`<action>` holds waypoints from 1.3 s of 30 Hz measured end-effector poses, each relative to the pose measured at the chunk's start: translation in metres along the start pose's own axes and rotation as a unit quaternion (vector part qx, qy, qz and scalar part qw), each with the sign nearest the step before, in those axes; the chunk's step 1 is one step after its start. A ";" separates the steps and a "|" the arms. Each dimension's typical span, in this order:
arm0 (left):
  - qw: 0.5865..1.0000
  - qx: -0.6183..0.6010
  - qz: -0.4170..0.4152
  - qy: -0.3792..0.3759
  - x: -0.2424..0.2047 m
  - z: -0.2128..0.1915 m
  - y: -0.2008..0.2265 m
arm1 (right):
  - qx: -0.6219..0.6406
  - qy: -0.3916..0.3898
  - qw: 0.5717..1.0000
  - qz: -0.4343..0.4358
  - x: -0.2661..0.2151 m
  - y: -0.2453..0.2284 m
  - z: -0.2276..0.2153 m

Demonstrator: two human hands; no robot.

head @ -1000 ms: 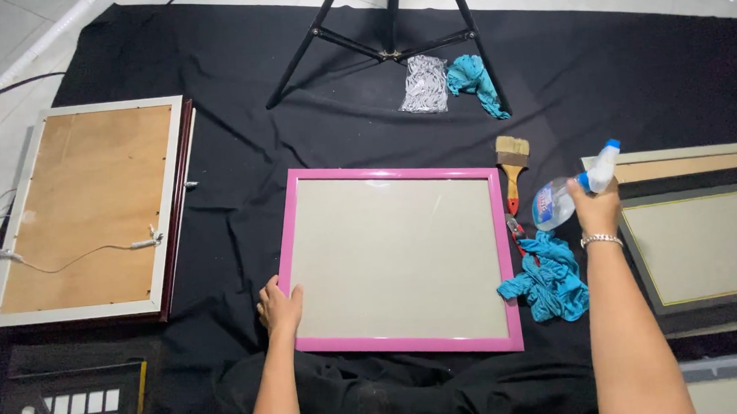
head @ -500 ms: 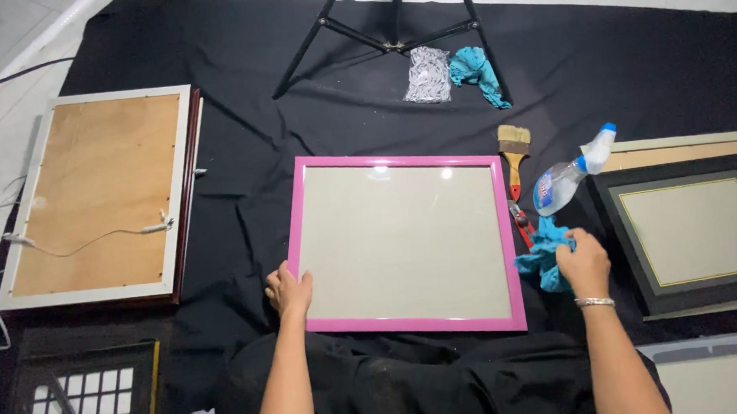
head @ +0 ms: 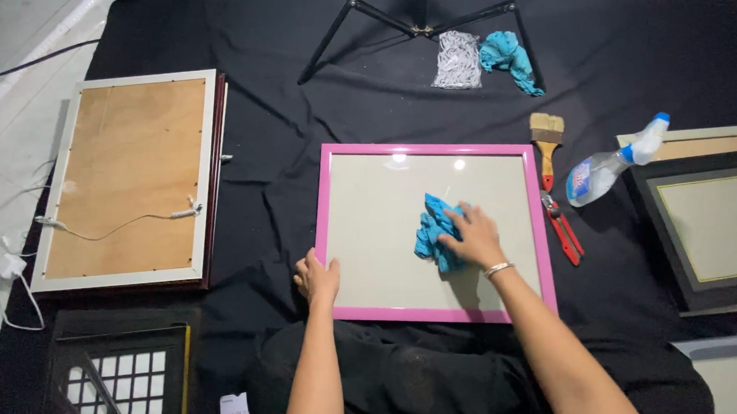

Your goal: Polishing the glass of a pink picture frame using a cleaning spray and a cloth.

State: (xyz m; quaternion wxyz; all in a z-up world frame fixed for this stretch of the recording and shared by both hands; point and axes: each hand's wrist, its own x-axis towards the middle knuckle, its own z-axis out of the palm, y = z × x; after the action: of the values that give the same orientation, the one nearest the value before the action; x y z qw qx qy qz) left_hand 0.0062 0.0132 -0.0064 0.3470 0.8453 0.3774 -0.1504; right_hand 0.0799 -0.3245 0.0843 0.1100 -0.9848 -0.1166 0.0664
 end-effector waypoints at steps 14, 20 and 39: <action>0.988 0.046 0.077 0.129 -0.004 0.008 -0.006 | 0.093 0.115 0.950 -0.274 -0.027 -0.183 0.113; 0.990 0.027 0.054 0.124 -0.020 -0.009 0.001 | -0.104 0.184 0.961 -0.177 -0.042 -0.110 0.074; 0.995 0.038 0.023 0.093 -0.016 -0.009 0.002 | -0.051 0.211 0.968 -0.127 -0.035 -0.111 0.089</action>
State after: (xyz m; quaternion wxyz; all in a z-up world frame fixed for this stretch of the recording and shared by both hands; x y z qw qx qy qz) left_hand -0.0033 0.0099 0.0095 0.2815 0.8766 0.3828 -0.0769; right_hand 0.0087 -0.2101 0.0280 0.0891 -0.9581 -0.2178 -0.1631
